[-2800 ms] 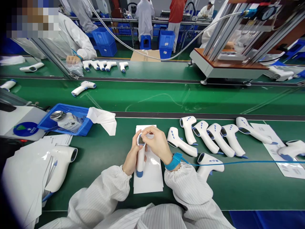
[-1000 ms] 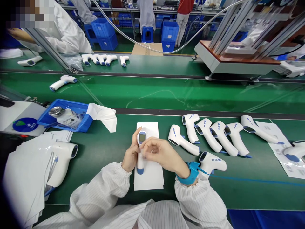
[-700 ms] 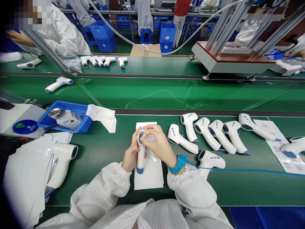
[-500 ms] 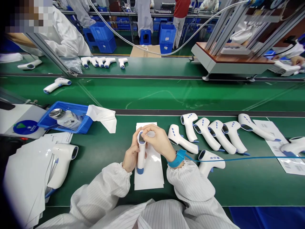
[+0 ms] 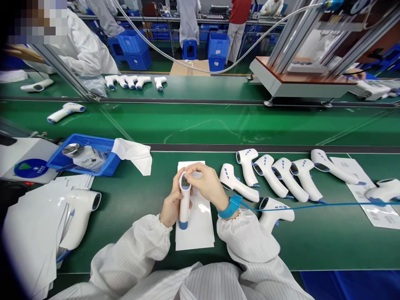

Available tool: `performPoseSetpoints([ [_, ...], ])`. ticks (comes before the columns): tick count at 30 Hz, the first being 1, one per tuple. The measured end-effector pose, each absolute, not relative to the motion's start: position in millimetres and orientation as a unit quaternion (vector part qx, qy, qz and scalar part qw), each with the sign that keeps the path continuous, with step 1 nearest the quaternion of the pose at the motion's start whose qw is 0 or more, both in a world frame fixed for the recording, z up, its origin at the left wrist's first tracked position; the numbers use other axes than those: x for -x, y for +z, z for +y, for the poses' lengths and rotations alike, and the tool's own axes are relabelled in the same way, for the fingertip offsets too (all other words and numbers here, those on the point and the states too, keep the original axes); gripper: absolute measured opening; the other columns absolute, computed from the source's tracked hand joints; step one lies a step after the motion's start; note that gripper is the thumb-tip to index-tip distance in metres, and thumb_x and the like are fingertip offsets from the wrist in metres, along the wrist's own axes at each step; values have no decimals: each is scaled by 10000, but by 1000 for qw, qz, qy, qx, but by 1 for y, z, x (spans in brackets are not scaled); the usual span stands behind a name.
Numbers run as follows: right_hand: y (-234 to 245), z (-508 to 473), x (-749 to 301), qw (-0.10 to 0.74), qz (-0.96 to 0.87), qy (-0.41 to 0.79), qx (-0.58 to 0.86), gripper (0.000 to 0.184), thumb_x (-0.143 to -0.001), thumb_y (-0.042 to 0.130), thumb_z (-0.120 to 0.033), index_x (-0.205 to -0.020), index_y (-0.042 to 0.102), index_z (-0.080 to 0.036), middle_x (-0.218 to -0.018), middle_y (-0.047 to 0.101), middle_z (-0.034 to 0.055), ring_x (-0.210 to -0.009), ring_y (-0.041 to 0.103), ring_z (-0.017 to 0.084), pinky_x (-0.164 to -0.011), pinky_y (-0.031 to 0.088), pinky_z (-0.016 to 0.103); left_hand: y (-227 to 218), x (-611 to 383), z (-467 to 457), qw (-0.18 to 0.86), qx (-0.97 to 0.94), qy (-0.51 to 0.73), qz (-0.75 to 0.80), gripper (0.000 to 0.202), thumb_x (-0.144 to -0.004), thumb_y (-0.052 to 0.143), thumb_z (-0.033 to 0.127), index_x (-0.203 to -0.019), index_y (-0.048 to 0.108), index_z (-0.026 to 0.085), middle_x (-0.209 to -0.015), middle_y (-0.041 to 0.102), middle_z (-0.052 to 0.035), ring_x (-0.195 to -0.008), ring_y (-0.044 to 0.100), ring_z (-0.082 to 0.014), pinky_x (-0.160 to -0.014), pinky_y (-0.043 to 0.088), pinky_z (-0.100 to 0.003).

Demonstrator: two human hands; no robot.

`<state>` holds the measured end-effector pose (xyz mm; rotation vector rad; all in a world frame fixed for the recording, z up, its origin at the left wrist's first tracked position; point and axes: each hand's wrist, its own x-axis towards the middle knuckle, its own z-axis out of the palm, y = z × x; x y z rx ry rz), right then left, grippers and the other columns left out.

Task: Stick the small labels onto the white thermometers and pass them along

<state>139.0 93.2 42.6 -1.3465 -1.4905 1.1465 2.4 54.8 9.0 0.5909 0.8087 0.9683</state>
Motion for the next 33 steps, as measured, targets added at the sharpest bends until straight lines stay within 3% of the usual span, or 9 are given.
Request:
performPoseSetpoints([
  [12,40,95,-139,407,-588,448,536,50,-751,624,-209,-717,660,-209,-983,706,36,-970,653,207,-906,474,350,8,-2,55,767,-276,448,368,823,-687,463,147,-1460,229,302,-887,558,-19,-549,501,-115,-456,454,-228],
  [19,41,94,-138,409,-588,449,534,63,-747,614,-190,-706,656,-213,-953,699,27,-958,651,203,-902,482,355,8,-3,54,758,-285,449,378,745,-758,518,194,-1443,266,339,-1137,534,-49,-591,523,-101,-474,474,-237],
  [24,43,94,-137,409,-591,454,528,74,-757,606,-189,-703,645,-221,-973,700,27,-979,655,214,-895,494,362,14,-5,55,741,-305,412,434,659,-867,516,343,-1459,227,355,-941,555,-13,-473,480,-68,-444,449,-222],
  [33,39,95,-136,416,-573,457,538,48,-748,618,-212,-709,645,-204,-957,707,36,-925,663,197,-859,519,339,15,-5,55,733,-326,393,449,645,-876,436,284,-1467,188,352,-976,567,-16,-428,469,-49,-451,446,-230],
])
